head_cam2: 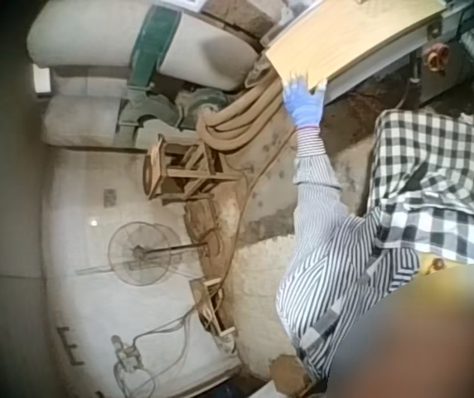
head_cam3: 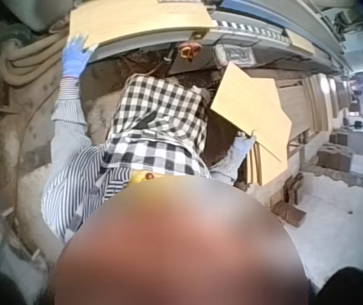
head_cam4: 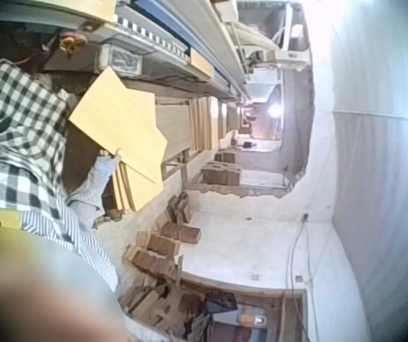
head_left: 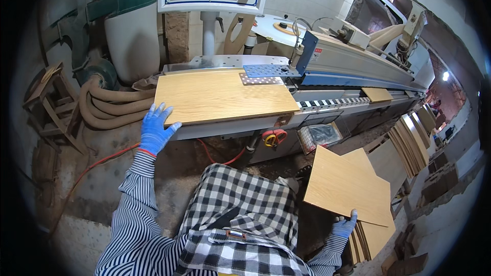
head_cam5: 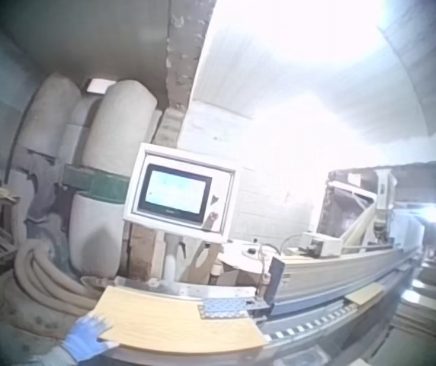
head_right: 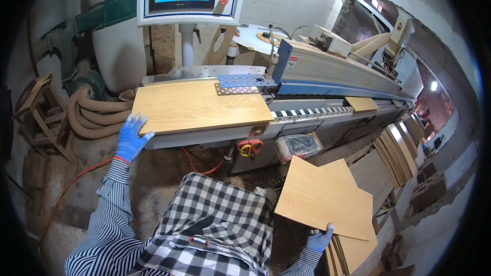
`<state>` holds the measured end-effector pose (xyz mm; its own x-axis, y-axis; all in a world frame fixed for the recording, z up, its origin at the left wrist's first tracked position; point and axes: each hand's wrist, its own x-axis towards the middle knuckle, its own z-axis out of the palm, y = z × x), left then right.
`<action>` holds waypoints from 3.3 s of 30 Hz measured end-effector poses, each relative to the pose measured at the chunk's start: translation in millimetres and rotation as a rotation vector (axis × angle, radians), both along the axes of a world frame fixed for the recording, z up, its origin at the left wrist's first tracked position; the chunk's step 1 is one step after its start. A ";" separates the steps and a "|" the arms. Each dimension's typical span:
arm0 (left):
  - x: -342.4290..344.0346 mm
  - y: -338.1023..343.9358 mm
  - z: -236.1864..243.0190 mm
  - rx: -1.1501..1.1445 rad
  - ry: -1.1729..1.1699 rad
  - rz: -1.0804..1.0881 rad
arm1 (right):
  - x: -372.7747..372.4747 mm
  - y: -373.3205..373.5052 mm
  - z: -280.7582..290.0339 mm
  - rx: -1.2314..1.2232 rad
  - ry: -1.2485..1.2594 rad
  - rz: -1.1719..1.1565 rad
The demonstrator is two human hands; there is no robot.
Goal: The person repeatedly places rectangular wooden boards onto a conveyor-fed sander, waits for the machine to process them, then removes and stacks the finished boards. The cycle repeats with multiple boards throughout the clip.
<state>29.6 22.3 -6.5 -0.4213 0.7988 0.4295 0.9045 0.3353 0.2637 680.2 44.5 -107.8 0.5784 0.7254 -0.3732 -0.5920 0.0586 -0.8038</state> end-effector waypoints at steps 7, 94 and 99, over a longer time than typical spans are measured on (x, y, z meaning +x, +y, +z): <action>-15.1 -25.2 -15.6 0.151 -0.156 0.016 | -20.8 -30.9 3.2 0.078 0.066 0.209; 13.6 -43.1 -6.1 0.130 0.004 0.057 | -303.9 106.4 91.4 0.367 -0.138 1.250; 0.1 -13.9 -5.5 0.079 -0.041 0.078 | -169.6 158.0 63.7 0.288 -1.805 0.765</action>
<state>29.7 8.4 -12.0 -0.4997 0.7273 0.4705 0.8642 0.3812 0.3285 510.7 202.4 -44.1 -0.3224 0.8837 0.3393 0.7956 0.4472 -0.4087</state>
